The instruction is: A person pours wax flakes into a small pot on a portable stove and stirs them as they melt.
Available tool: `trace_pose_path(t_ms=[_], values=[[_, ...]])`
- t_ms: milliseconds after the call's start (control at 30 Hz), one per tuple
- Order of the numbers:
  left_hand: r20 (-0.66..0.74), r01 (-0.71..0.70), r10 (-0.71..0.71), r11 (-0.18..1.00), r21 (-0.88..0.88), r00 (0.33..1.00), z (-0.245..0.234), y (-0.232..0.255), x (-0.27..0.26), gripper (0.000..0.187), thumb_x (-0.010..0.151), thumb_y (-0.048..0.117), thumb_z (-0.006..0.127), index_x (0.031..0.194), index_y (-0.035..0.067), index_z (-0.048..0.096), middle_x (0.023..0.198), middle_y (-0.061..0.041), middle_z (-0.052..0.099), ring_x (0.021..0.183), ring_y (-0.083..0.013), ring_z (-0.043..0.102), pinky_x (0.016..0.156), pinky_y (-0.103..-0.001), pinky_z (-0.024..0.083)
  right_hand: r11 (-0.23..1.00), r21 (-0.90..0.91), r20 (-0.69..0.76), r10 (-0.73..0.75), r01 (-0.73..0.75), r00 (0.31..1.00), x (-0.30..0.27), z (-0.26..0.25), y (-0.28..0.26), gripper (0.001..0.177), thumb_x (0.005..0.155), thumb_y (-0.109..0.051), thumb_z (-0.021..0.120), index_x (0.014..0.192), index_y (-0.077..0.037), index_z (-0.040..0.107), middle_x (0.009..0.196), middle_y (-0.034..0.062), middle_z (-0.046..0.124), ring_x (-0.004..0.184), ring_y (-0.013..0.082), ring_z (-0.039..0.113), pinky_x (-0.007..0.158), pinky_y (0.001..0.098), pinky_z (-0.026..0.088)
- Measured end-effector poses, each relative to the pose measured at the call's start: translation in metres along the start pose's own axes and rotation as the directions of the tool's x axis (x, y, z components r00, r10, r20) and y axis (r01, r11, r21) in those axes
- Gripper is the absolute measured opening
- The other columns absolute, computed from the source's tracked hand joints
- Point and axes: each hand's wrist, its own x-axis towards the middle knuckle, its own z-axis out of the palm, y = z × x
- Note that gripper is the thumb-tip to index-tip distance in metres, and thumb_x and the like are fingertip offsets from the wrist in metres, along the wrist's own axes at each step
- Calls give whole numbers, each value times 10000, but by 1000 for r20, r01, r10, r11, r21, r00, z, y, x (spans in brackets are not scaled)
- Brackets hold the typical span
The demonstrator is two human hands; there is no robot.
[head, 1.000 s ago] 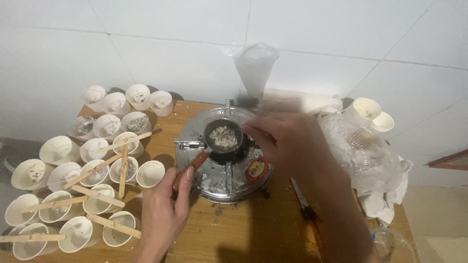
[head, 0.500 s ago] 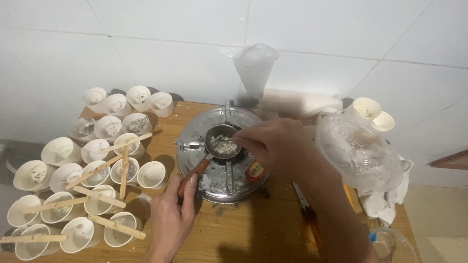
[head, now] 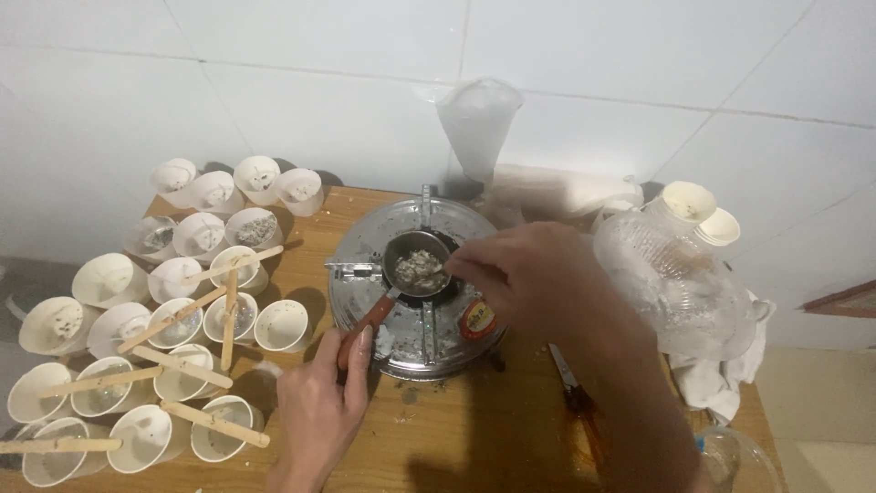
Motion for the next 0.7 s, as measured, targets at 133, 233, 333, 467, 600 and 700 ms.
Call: trace_pose_path(t_ms=[133,233,333,467,600,700], values=[[-28,-38,39,999,31,999,4,-3,-1,282,1020,332,560,829,125,567,504,-86,592,390,-316,549,391,-440,389,988,-126,60,99,-91,993,2,4,2,294,993,-338,620,770,-158,684,625,-9,684,574,220,598,503,406,474],[-37,-31,33,999,41,999,7,-4,-2,272,1017,336,571,842,127,566,522,-87,602,427,-336,571,412,-448,400,994,-100,-65,29,-36,997,4,13,1,188,992,-326,622,920,-212,753,652,6,680,536,234,586,456,425,421],[2,0,0,999,54,1000,5,-4,-3,275,1014,360,554,877,125,590,575,-114,651,451,-377,592,434,-485,415,996,-54,-109,-82,76,991,3,14,-2,175,977,-289,662,912,-182,783,642,4,702,519,231,579,411,415,372],[10,1,-1,1000,25,1000,1,0,-2,281,1020,351,544,853,127,577,514,-94,608,419,-348,574,413,-463,398,999,-36,-52,-41,39,998,-1,7,2,184,961,-292,667,844,-190,766,606,-8,690,495,209,579,444,392,412],[-8,-37,38,999,18,999,4,-2,-2,285,1022,336,545,840,117,565,497,-78,597,399,-317,571,400,-459,401,986,-133,-230,-130,101,965,2,10,7,218,963,-211,704,765,-122,683,630,8,634,567,231,561,474,423,413],[-17,-65,65,998,18,998,5,-3,-2,299,1028,316,542,821,101,557,513,-80,585,398,-295,560,389,-450,387,982,-90,-175,-179,165,968,7,22,6,155,987,-277,681,901,-199,785,612,-46,676,497,126,578,424,284,437]])
